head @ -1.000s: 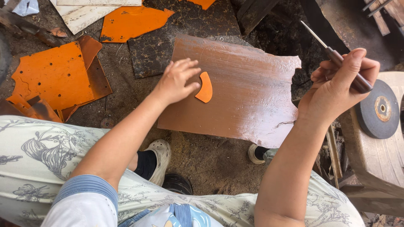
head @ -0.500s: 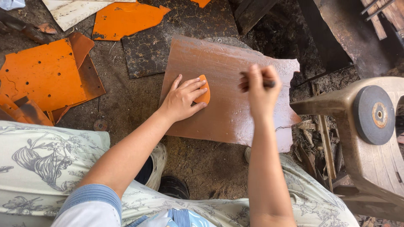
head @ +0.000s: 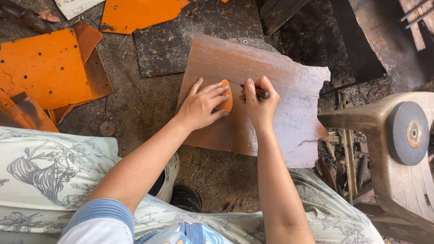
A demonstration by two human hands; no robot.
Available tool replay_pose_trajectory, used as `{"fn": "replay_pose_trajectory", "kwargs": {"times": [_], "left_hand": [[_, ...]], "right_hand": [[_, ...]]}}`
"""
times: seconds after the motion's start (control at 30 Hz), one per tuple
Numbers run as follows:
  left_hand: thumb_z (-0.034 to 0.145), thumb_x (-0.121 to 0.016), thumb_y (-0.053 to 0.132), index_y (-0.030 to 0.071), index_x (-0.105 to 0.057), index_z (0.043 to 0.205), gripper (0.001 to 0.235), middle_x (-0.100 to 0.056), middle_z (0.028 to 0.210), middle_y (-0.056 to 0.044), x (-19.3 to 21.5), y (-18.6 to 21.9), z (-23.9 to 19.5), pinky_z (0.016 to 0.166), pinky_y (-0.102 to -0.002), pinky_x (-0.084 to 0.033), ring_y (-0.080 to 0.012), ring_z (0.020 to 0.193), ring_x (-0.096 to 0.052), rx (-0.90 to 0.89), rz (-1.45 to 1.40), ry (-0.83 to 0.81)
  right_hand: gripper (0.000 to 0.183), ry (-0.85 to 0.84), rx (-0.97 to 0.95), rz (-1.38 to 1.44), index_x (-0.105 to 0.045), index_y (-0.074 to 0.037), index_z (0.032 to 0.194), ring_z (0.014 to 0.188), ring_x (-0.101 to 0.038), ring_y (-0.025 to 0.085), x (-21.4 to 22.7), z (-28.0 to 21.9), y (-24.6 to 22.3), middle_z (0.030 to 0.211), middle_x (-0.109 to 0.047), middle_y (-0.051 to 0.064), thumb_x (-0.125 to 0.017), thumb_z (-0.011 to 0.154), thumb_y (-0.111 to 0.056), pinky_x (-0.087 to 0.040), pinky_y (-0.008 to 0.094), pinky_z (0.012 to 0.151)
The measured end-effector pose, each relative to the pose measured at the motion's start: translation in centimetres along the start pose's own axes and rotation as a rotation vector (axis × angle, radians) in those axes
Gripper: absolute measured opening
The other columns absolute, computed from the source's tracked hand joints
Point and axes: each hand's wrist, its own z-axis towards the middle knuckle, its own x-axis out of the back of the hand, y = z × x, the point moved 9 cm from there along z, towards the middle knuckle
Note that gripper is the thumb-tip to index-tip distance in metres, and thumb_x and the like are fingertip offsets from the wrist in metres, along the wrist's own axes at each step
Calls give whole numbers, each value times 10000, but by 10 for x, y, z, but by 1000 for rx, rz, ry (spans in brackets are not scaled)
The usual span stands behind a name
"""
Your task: The person uses a pointed awl to cut a small orange leather piece from a larger sheet. They hold the piece steady with one hand and trace its outline with the awl in the other, then lift the cut piece.
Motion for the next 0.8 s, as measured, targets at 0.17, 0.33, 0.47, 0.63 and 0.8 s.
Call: {"fn": "replay_pose_trajectory", "kwargs": {"times": [0.17, 0.33, 0.47, 0.63, 0.8], "left_hand": [[863, -755, 446, 160, -722, 1244, 478, -583, 1464, -10, -2, -1, 1, 1220, -609, -203, -180, 1425, -442, 15, -26, -13], [871, -741, 307, 179, -736, 1238, 388, -601, 1461, 14, -4, -6, 10, 1203, -613, -248, -164, 1413, -456, 14, 3, -114], [861, -745, 310, 214, -742, 1223, 374, -595, 1466, 30, -6, -8, 17, 1188, -601, -288, -170, 1416, -454, 26, 41, -180], [851, -756, 349, 226, -734, 1219, 390, -570, 1470, 60, -5, -7, 19, 1194, -575, -282, -168, 1404, -447, 50, 74, -227], [875, -746, 360, 242, -727, 1246, 390, -555, 1489, 82, -14, -13, 17, 1224, -556, -263, -158, 1425, -436, 71, 66, -260]], "right_hand": [[344, -14, 41, -17, -484, -46, 740, 687, -726, 105, 0, 2, 3, 727, -656, 46, -684, 1016, -90, -590, 256, 514], [312, -72, -15, -50, -488, -42, 753, 640, -687, 105, -2, 12, 5, 723, -662, 54, -672, 1001, -83, -569, 259, 495], [294, -121, -13, -118, -493, -41, 736, 600, -690, 103, -7, 24, -6, 723, -700, 65, -662, 971, -84, -558, 269, 463], [296, -96, -55, -245, -483, -43, 707, 568, -690, 96, 0, 14, -18, 695, -712, 62, -656, 945, -84, -546, 271, 435], [313, -52, -84, -193, -466, -49, 730, 569, -664, 93, 11, -6, -13, 678, -651, 50, -664, 968, -94, -517, 265, 436]]}}
